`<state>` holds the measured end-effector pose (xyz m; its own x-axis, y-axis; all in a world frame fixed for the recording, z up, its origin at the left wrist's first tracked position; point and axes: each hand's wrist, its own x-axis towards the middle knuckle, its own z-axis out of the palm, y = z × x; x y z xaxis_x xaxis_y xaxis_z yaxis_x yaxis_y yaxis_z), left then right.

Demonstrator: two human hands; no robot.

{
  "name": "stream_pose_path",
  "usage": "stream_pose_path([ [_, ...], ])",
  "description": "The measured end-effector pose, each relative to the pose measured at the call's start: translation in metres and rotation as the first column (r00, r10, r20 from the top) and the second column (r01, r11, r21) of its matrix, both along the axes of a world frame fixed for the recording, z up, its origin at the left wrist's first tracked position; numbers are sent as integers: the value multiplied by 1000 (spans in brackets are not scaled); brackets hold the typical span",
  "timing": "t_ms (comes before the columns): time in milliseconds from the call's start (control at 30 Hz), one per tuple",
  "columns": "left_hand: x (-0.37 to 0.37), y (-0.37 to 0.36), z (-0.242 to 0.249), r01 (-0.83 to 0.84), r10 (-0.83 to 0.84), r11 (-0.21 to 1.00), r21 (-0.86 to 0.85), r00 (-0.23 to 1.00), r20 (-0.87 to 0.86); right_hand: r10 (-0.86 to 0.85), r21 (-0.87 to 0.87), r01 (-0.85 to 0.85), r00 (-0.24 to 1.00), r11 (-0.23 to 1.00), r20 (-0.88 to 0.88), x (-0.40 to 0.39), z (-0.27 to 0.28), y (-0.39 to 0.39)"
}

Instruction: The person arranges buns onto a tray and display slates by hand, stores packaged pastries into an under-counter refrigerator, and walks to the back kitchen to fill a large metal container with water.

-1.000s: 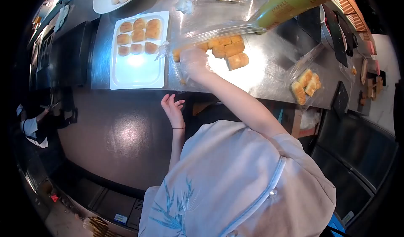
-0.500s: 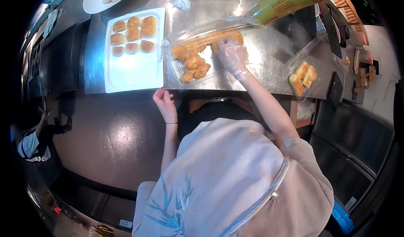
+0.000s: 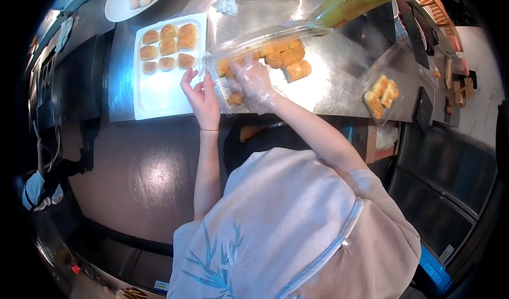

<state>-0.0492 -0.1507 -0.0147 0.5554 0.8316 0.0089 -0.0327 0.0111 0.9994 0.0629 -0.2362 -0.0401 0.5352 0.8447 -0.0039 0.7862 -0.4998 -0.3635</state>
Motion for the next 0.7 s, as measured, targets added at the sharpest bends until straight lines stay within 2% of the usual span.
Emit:
stream_pose_path([
  [33, 0, -2, 1, -10, 10, 1000, -13, 1000, 4, -4, -2, 4, 1000, 1000, 0, 0, -3, -5],
  [67, -1, -4, 1, -7, 7, 1000, -15, 1000, 5, -54, 91, 74, 977, 993, -204, 1, -5, -10],
  [133, -4, -6, -2, -52, 52, 999, -16, 999, -16, -80, 169, 160, 912, 972, -401, 6, 0, -24],
  [167, -6, -6, -5, -53, 53, 998, -18, 998, -17, -147, 134, 168, 977, 977, -152, 8, 6, -37],
  [200, -8, -7, -9, -58, 58, 998, -27, 998, -15, -192, 101, 181, 975, 978, 110, 12, 10, -49],
  [300, -9, -12, -27, -70, 69, 995, -75, 998, -14, -175, 83, 168, 981, 982, 85, 25, 3, -71],
  [333, -9, -13, -35, -71, 70, 991, -114, 997, -10, -149, 154, 137, 986, 979, 73, 25, 2, -76],
  [367, -12, -15, -42, -75, 74, 991, -115, 997, -12, -146, 152, 134, 987, 979, 71, 28, 2, -82],
  [433, -22, -21, -52, 10, 26, 996, 90, 918, -395, 79, -71, -71, 991, 995, 106, 33, 24, -86],
  [467, -26, -25, -60, 37, 66, 978, 205, 878, -473, 80, -74, -73, 991, 995, 103, 39, 28, -88],
  [533, -39, -28, -70, 82, 29, 977, 197, 862, -506, 237, -203, -237, 971, 950, -24, 53, 30, -87],
  [567, -44, -30, -74, 128, -7, 973, 190, 845, -534, 238, -202, -238, 971, 950, -25, 56, 25, -84],
  [600, -47, -32, -69, 121, 17, 969, 215, 836, -548, 25, -90, -72, 896, 993, -444, 59, 18, -81],
  [633, -49, -34, -63, 121, 20, 968, 218, 836, -549, -127, -59, 131, 605, 990, -786, 61, 11, -78],
  [667, -51, -37, -57, 103, -81, 995, 15, 860, -505, -178, -117, 317, 173, 941, -969, 63, 5, -76],
  [700, -50, -38, -51, 92, -169, 977, -191, 883, -439, -174, -113, 312, 176, 943, -969, 63, 7, -76],
])
